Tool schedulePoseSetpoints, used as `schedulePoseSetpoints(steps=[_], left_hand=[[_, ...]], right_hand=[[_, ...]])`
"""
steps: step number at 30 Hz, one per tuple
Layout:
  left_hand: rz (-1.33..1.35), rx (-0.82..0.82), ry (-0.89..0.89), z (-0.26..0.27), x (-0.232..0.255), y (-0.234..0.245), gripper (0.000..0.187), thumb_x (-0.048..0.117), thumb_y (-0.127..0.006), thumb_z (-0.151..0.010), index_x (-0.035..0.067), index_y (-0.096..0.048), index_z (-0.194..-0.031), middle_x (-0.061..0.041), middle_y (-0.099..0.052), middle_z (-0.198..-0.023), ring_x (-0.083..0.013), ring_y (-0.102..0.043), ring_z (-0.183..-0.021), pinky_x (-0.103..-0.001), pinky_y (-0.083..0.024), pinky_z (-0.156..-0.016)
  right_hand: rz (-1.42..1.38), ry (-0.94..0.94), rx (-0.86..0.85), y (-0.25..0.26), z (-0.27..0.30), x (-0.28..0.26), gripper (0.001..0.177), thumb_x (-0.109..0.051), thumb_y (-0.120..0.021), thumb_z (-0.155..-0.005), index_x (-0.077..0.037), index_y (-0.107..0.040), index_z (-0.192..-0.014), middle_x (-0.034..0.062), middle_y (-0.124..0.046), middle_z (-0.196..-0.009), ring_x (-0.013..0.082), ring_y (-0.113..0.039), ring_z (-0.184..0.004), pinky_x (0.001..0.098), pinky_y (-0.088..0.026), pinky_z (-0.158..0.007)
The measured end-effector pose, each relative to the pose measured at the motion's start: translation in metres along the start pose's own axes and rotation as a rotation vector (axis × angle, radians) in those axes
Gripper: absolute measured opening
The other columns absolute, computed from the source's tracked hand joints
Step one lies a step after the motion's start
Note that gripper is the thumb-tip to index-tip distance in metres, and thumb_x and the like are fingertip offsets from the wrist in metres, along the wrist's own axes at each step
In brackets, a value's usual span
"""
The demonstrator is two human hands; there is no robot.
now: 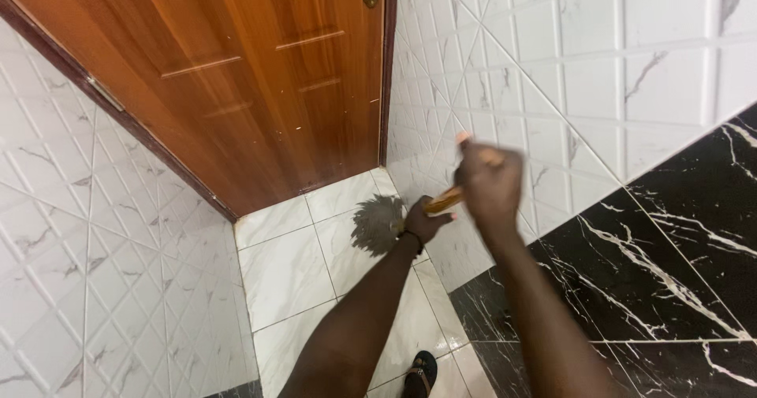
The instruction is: The person is mopping a tiled floor using a mop. They move the mop head back and forth across the floor surface between a toilet and a wooden door.
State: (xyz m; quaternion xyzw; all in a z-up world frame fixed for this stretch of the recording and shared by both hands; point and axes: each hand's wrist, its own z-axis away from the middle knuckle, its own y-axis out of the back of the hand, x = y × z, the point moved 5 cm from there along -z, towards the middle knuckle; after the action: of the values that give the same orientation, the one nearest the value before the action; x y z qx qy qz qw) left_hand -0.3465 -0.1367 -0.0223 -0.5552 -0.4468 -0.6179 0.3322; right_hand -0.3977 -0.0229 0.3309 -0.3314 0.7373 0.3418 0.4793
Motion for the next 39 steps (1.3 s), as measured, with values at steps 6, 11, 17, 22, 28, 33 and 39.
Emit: schedulePoseSetpoints(steps=[6, 11, 17, 22, 28, 33, 39], left_hand=[[-0.047, -0.093, 0.097, 0.037, 0.065, -0.012, 0.063, 0.051, -0.088, -0.07, 0.006, -0.065, -0.109, -0.008, -0.071, -0.092, -0.0198, -0.068, -0.083, -0.036, -0.056, -0.077], [-0.176, -0.146, 0.056, 0.075, 0.087, -0.01, 0.061, 0.059, -0.082, -0.077, 0.001, -0.07, -0.09, -0.012, -0.068, -0.074, -0.0229, -0.066, -0.069, -0.042, -0.054, -0.066], [-0.298, -0.173, 0.2, 0.113, 0.068, 0.02, 0.06, 0.066, -0.07, -0.084, 0.006, -0.071, -0.089, -0.013, -0.073, -0.079, -0.0283, -0.071, -0.075, -0.045, -0.054, -0.07], [-0.434, 0.042, 0.326, 0.151, 0.029, 0.082, 0.052, 0.063, -0.073, -0.081, 0.015, -0.076, -0.098, -0.012, -0.076, -0.092, -0.0327, -0.073, -0.086, -0.048, -0.056, -0.075], [-0.507, 0.297, 0.417, 0.186, 0.0, 0.174, 0.044, 0.056, -0.073, -0.083, 0.013, -0.076, -0.09, -0.013, -0.075, -0.085, -0.0342, -0.072, -0.082, -0.05, -0.056, -0.074], [-0.506, 0.6, 0.389, 0.217, 0.009, 0.208, 0.032, 0.04, -0.077, -0.084, 0.009, -0.073, -0.085, -0.016, -0.071, -0.085, -0.0379, -0.069, -0.083, -0.05, -0.056, -0.073], [-0.483, 0.857, 0.213, 0.203, -0.002, 0.225, 0.024, 0.028, -0.077, -0.082, 0.006, -0.068, -0.086, -0.018, -0.068, -0.091, -0.0405, -0.065, -0.089, -0.049, -0.053, -0.077]], right_hand=[[0.016, 0.031, 0.237, 0.039, -0.044, -0.04, 0.046, -0.021, -0.063, -0.105, -0.011, -0.054, -0.061, 0.0031, -0.053, -0.051, 0.0143, -0.049, -0.037, 0.0334, -0.042, -0.039], [-0.096, 0.026, 0.283, 0.053, -0.057, -0.039, 0.046, -0.014, -0.064, -0.106, -0.009, -0.05, -0.063, 0.0019, -0.048, -0.051, 0.0136, -0.048, -0.038, 0.0323, -0.039, -0.036], [-0.18, -0.106, 0.23, 0.029, -0.051, -0.018, 0.042, -0.012, -0.061, -0.102, -0.01, -0.052, -0.061, 0.0008, -0.047, -0.049, 0.0123, -0.044, -0.034, 0.0327, -0.038, -0.032], [-0.381, -0.243, 0.091, -0.04, -0.03, 0.0, 0.038, -0.013, -0.061, -0.101, -0.01, -0.054, -0.065, 0.0001, -0.043, -0.05, 0.0113, -0.039, -0.037, 0.0317, -0.039, -0.036], [-0.579, -0.383, -0.175, -0.129, 0.008, -0.013, 0.044, -0.02, -0.063, -0.1, -0.011, -0.045, -0.061, 0.001, -0.041, -0.049, 0.0128, -0.04, -0.04, 0.0333, -0.043, -0.044], [-0.57, -0.314, -0.427, -0.162, 0.039, -0.051, 0.045, -0.019, -0.064, -0.099, -0.013, -0.041, -0.06, 0.0008, -0.039, -0.049, 0.0137, -0.039, -0.041, 0.0341, -0.044, -0.048], [-0.569, -0.206, -0.562, -0.17, 0.062, -0.087, 0.046, -0.021, -0.068, -0.096, -0.014, -0.043, -0.057, -0.0016, -0.04, -0.048, 0.0122, -0.039, -0.04, 0.033, -0.041, -0.045]])
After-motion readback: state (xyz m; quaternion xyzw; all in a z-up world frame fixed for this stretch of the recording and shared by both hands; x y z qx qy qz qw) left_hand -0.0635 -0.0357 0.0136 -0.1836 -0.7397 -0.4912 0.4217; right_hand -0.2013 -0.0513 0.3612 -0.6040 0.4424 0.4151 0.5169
